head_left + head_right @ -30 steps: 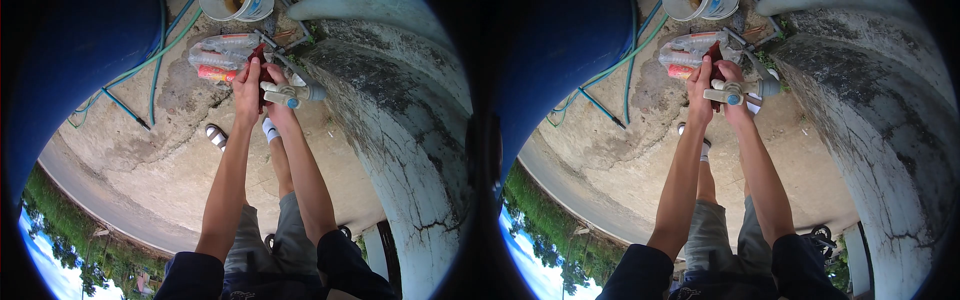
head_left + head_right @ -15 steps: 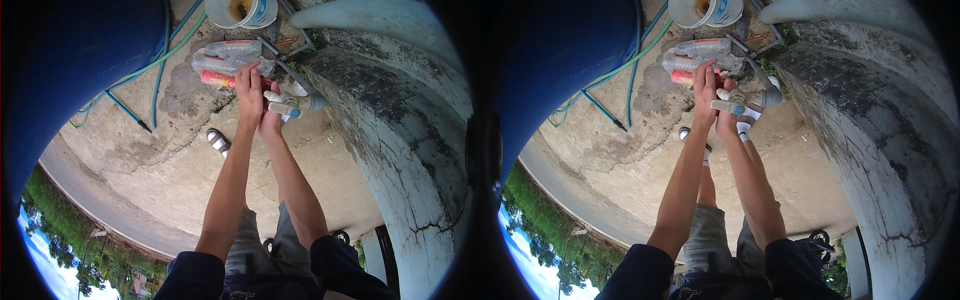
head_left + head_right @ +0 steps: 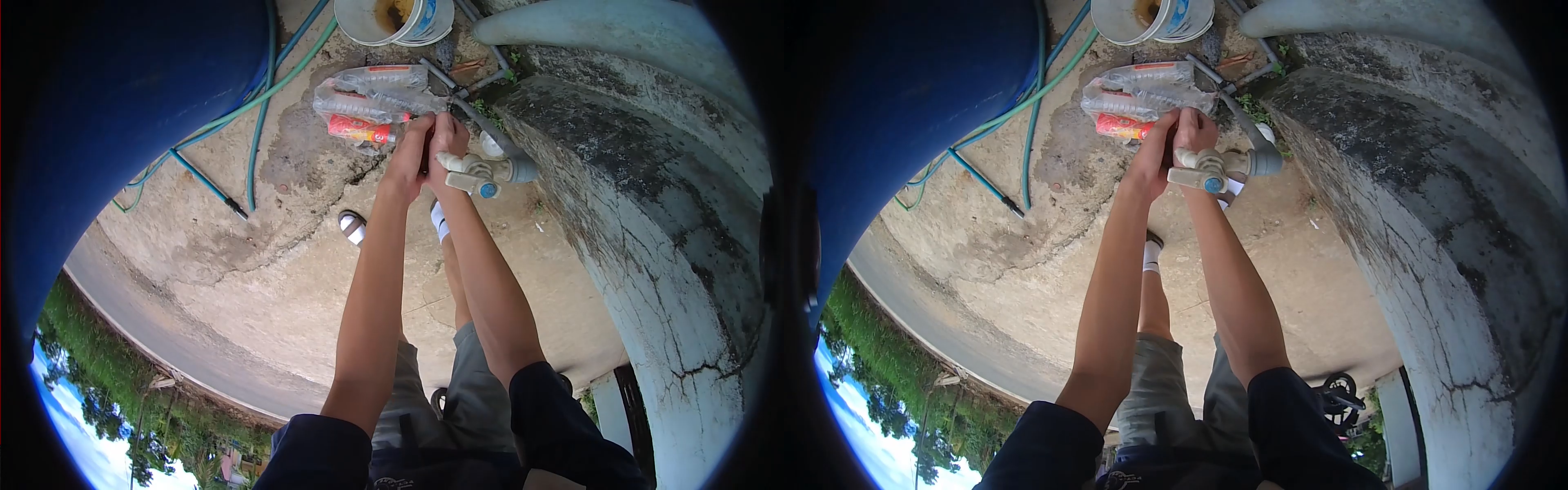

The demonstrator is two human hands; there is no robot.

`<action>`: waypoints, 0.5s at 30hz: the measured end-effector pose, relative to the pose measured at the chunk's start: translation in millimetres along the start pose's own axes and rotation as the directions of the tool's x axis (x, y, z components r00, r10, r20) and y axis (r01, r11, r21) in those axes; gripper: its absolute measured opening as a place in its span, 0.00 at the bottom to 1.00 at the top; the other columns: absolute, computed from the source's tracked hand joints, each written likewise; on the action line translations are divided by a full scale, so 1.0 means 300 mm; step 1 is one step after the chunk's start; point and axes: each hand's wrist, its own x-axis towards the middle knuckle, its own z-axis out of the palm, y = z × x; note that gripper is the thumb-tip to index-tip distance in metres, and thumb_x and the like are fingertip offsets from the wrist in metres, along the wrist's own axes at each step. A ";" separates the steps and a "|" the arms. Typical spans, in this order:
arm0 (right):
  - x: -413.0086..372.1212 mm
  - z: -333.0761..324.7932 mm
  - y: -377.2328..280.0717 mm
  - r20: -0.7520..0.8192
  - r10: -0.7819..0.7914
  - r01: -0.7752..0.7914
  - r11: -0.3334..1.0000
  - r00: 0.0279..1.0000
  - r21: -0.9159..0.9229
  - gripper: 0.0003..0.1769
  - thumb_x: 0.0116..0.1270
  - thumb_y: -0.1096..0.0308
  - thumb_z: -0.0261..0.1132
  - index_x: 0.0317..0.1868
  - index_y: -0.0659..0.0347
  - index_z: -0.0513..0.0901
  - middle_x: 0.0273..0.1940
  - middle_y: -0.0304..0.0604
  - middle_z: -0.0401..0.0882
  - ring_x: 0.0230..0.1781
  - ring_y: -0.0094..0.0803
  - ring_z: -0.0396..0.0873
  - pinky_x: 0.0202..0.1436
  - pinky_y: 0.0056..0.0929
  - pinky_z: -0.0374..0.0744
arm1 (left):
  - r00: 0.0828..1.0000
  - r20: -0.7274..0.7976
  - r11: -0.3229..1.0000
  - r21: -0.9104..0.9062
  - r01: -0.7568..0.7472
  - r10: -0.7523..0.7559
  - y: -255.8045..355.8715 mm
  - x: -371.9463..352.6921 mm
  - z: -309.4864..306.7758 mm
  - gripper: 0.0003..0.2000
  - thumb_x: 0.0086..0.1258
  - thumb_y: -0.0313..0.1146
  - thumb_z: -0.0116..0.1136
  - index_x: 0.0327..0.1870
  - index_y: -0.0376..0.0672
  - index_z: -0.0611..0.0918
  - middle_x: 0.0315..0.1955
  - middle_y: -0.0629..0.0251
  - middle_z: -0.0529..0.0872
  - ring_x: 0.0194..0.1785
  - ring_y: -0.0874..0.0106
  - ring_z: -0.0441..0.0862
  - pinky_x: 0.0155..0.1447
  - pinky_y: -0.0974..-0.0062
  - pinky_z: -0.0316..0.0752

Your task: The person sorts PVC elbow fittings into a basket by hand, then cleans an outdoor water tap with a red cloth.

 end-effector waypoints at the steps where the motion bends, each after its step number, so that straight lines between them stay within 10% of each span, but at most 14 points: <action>1: 0.007 0.001 0.013 0.015 -0.031 0.032 0.998 0.999 -0.052 0.10 0.75 0.64 0.57 0.43 0.62 0.79 0.37 0.40 0.79 0.38 0.29 0.78 0.45 0.31 0.77 | 1.000 0.002 0.999 -0.046 -0.029 0.030 -0.010 0.021 -0.012 0.22 0.79 0.42 0.47 0.63 0.35 0.78 0.53 0.62 0.84 0.55 0.66 0.81 0.61 0.67 0.76; 5: 0.019 0.033 0.084 -0.073 -0.373 0.374 0.927 0.925 0.009 0.13 0.72 0.66 0.59 0.53 0.60 0.83 0.44 0.43 0.82 0.47 0.32 0.80 0.57 0.26 0.75 | 0.907 -0.225 0.933 0.140 -0.331 0.356 -0.020 -0.005 0.032 0.17 0.75 0.33 0.47 0.54 0.33 0.83 0.46 0.59 0.87 0.48 0.68 0.83 0.57 0.69 0.78; 9: 0.002 -0.057 0.014 0.394 0.206 -0.414 0.712 0.896 0.567 0.22 0.71 0.62 0.60 0.62 0.58 0.83 0.48 0.37 0.84 0.50 0.29 0.81 0.59 0.27 0.76 | 0.673 -0.172 0.657 0.483 -0.578 0.719 -0.083 0.045 0.017 0.16 0.73 0.26 0.45 0.52 0.32 0.85 0.44 0.53 0.87 0.44 0.62 0.85 0.52 0.66 0.80; 12: 0.003 -0.085 0.008 0.416 0.187 -0.420 0.691 0.890 0.588 0.23 0.72 0.60 0.58 0.63 0.59 0.82 0.49 0.38 0.85 0.50 0.27 0.82 0.59 0.27 0.76 | 0.499 0.095 0.263 0.758 -0.597 0.861 -0.064 -0.001 0.047 0.17 0.69 0.24 0.48 0.53 0.32 0.85 0.49 0.48 0.86 0.50 0.55 0.84 0.56 0.66 0.78; 13: 0.021 -0.083 0.025 0.506 0.134 -0.464 0.640 0.852 0.613 0.23 0.74 0.60 0.57 0.62 0.62 0.82 0.51 0.40 0.86 0.51 0.28 0.82 0.59 0.28 0.77 | 0.579 0.103 0.323 0.745 -0.583 0.809 -0.059 -0.011 0.061 0.16 0.73 0.30 0.50 0.53 0.37 0.87 0.60 0.48 0.81 0.62 0.47 0.78 0.64 0.52 0.73; 15: -0.024 -0.057 -0.026 0.445 0.133 -0.426 0.618 0.885 0.661 0.21 0.75 0.60 0.56 0.61 0.62 0.83 0.50 0.41 0.86 0.49 0.29 0.83 0.59 0.29 0.77 | 0.495 0.180 -0.033 0.956 -0.292 0.850 -0.051 -0.031 0.073 0.18 0.74 0.36 0.50 0.60 0.45 0.84 0.66 0.49 0.76 0.69 0.44 0.70 0.67 0.39 0.65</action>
